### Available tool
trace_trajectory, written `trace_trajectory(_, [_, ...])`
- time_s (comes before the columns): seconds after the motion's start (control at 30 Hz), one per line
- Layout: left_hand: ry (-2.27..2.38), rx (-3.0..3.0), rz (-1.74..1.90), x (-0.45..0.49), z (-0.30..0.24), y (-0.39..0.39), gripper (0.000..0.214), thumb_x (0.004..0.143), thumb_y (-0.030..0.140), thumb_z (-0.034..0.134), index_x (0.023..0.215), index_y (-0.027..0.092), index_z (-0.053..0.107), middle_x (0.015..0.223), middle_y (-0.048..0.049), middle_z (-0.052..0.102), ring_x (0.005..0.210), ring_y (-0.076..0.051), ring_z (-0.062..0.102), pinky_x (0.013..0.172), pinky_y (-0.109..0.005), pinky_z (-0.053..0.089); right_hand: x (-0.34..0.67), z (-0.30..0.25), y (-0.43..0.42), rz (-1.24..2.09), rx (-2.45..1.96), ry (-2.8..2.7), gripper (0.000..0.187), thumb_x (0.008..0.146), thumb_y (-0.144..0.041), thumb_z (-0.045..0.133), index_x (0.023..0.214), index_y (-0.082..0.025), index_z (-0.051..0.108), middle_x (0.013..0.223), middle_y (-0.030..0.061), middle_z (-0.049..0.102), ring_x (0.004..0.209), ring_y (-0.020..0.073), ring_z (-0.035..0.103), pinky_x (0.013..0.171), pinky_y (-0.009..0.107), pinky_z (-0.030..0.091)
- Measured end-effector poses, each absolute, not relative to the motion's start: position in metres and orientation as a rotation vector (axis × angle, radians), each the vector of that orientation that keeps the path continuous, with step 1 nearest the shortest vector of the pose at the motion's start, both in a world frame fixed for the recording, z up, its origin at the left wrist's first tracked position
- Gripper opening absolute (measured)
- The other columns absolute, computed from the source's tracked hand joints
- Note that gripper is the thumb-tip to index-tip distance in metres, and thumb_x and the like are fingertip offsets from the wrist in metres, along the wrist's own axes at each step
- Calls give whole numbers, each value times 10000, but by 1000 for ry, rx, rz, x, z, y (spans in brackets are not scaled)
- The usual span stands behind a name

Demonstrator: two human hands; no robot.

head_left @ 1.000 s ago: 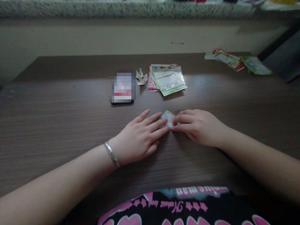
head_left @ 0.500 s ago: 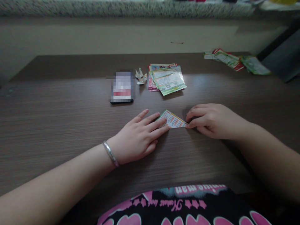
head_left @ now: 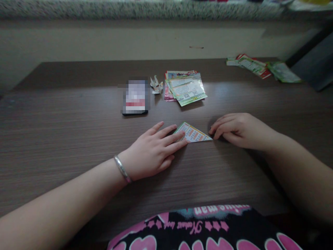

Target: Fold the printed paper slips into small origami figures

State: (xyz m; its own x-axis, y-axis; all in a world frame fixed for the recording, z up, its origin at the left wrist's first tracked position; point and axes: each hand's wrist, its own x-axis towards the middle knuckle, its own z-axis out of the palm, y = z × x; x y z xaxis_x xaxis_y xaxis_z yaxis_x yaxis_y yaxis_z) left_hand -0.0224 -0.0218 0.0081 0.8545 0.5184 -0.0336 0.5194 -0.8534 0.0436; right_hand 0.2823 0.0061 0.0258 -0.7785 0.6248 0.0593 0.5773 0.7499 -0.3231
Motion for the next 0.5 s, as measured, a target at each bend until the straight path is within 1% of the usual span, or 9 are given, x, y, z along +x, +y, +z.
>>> trace_trajectory(0.07, [830, 2990, -12, -22, 7, -19, 493, 940, 360, 443, 1426, 296, 390, 1512, 16, 377, 1399, -270, 327, 1169, -529, 218, 282, 21, 7, 487, -1046, -2651, 295, 799, -82, 440, 807, -206, 707, 920, 11, 741, 859, 150, 690, 818, 273, 523])
trace_trajectory(0.13, [831, 3000, 19, -22, 5, -16, 472, 952, 388, 426, 1414, 293, 410, 1504, 7, 389, 1391, -274, 342, 1166, -534, 221, 278, 17, 6, 451, -1051, -2568, 278, 807, -82, 448, 835, -197, 700, 954, 24, 737, 886, 149, 684, 832, 270, 523])
trace_trajectory(0.2, [829, 3004, 52, -22, 4, -13, 470, 957, 411, 415, 1409, 285, 420, 1502, -9, 393, 1386, -285, 349, 1160, -546, 223, 271, 13, 4, 377, -976, -2570, 301, 821, -83, 452, 943, -199, 702, 1099, 45, 705, 987, 167, 653, 884, 309, 512])
trace_trajectory(0.27, [825, 3003, 76, -22, 3, -10, 478, 955, 414, 419, 1413, 276, 418, 1503, -23, 390, 1384, -297, 350, 1155, -559, 222, 262, 8, 1, 261, -879, -2623, 324, 829, -103, 480, 1058, -200, 688, 1166, 62, 678, 1059, 205, 616, 942, 383, 489])
trace_trajectory(0.33, [818, 3006, 95, -21, 3, -10, 486, 952, 408, 430, 1414, 261, 418, 1498, -41, 399, 1385, -302, 347, 1156, -563, 216, 254, 5, -2, 165, -817, -2696, 361, 836, -115, 499, 1143, -210, 665, 1229, 66, 652, 1130, 230, 574, 979, 427, 469])
trace_trajectory(0.5, [806, 3026, 125, -18, 5, -11, 465, 950, 372, 443, 1399, 252, 441, 1466, -68, 441, 1374, -293, 366, 1162, -558, 205, 245, 2, -5, 67, -734, -2807, 386, 867, -148, 499, 1229, -192, 627, 1241, 67, 646, 1133, 246, 563, 963, 425, 483])
